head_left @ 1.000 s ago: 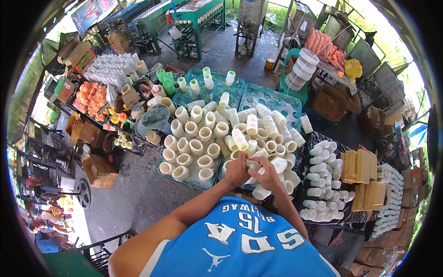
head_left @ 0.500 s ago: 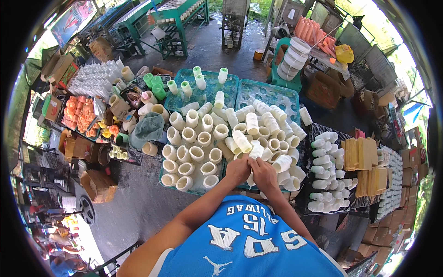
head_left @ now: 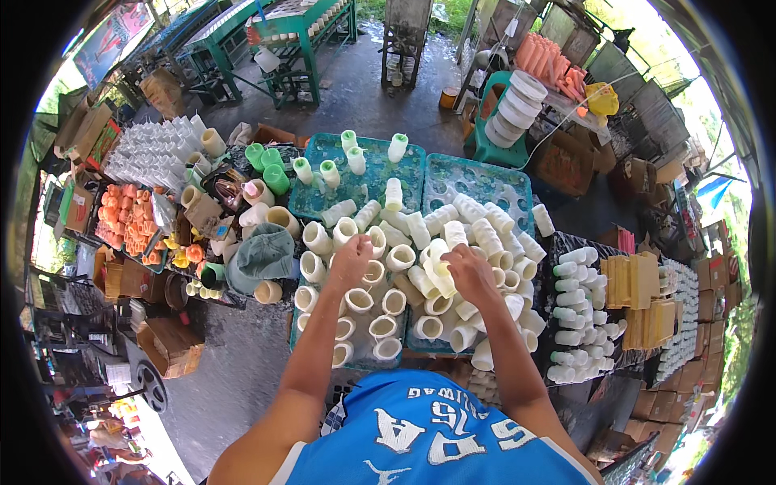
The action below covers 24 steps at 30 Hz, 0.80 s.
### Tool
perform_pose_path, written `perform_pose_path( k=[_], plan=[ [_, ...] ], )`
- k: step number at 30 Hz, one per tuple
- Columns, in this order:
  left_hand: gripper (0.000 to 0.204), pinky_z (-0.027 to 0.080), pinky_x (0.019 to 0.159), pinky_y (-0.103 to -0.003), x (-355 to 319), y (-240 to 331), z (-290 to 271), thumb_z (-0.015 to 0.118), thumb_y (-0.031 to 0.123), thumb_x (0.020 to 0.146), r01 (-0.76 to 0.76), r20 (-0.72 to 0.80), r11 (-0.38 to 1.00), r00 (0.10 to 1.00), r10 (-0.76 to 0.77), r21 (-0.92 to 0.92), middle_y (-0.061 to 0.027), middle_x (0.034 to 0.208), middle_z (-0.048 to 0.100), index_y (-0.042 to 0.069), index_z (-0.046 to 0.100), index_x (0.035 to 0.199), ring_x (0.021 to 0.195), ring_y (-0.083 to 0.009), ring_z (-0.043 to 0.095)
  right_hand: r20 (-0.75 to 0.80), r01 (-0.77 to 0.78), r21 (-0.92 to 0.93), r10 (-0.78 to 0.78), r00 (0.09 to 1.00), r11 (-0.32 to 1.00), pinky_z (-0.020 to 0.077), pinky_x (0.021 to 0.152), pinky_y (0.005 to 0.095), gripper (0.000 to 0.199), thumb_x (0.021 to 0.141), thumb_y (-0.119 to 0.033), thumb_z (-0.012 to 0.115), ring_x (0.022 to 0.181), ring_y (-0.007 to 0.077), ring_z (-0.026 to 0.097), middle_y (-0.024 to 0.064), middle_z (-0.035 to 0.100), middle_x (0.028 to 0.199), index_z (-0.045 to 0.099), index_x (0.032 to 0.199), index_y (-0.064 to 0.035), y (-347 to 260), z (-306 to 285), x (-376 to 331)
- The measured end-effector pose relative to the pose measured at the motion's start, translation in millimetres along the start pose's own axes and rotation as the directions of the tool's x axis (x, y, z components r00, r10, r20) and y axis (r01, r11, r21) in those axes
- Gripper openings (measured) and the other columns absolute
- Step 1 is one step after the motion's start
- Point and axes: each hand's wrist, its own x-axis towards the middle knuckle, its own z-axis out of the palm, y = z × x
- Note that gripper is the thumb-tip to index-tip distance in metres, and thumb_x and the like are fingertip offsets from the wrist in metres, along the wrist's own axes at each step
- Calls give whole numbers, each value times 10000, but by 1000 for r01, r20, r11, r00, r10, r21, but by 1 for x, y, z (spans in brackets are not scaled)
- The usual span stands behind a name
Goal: The person repeatedly picks white cylindrical candle bodies and green cylindrical inserts from a tray, then presses the green insert into the white body. The person handles the items one at a time and places the assembled units back onto the tray.
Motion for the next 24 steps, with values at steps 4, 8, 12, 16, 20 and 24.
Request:
perform_pose_path(
  k=[4,8,12,16,20,24],
  plan=[
    [346,554,884,-388,67,2,-37,644,280,1047,-84,-118,976,987,109,199,-138,1036,738,8,686,1257,955,-263,709,99,-92,38,88,991,995,486,1110,494,355,918,-164,752,1366,368,578,157,622,1458,725,1270,-122,-3,50,-1],
    [376,548,948,-455,142,-26,-71,699,285,982,-78,-229,916,957,180,393,-174,1108,743,13,695,1242,1064,-347,713,50,-58,35,56,997,998,443,1172,507,369,931,-198,746,1443,394,520,169,607,1506,710,1287,-107,-22,67,-2],
    [501,536,1010,-464,206,-63,-104,751,340,921,70,-443,877,880,170,476,-204,1189,696,-13,657,1264,1146,-381,679,69,-36,40,33,997,999,435,1165,509,353,945,-218,726,1463,397,502,184,582,1543,704,1273,-90,-34,79,-1],
    [560,516,1070,-493,237,-60,-105,687,227,919,389,-668,874,736,-105,292,-213,1464,508,46,478,1405,1264,-386,612,69,-28,8,28,997,1000,428,1166,513,348,945,-223,725,1448,407,508,185,581,1539,701,1264,-87,-46,75,-13],
    [605,540,1042,-518,241,-52,-118,692,186,906,337,-622,839,783,2,428,-270,1469,453,21,417,1420,1264,-441,604,-26,-125,93,128,991,988,443,1152,526,316,930,-185,743,1411,425,528,186,598,1494,718,1223,-67,-62,48,-54],
    [573,557,1014,-526,253,-80,-138,698,156,899,241,-603,803,778,176,546,-258,1471,458,18,441,1392,1205,-464,641,-25,-264,107,268,963,959,441,1149,518,314,905,-135,749,1368,413,556,183,619,1443,726,1213,-79,-50,34,-126]
  ],
)
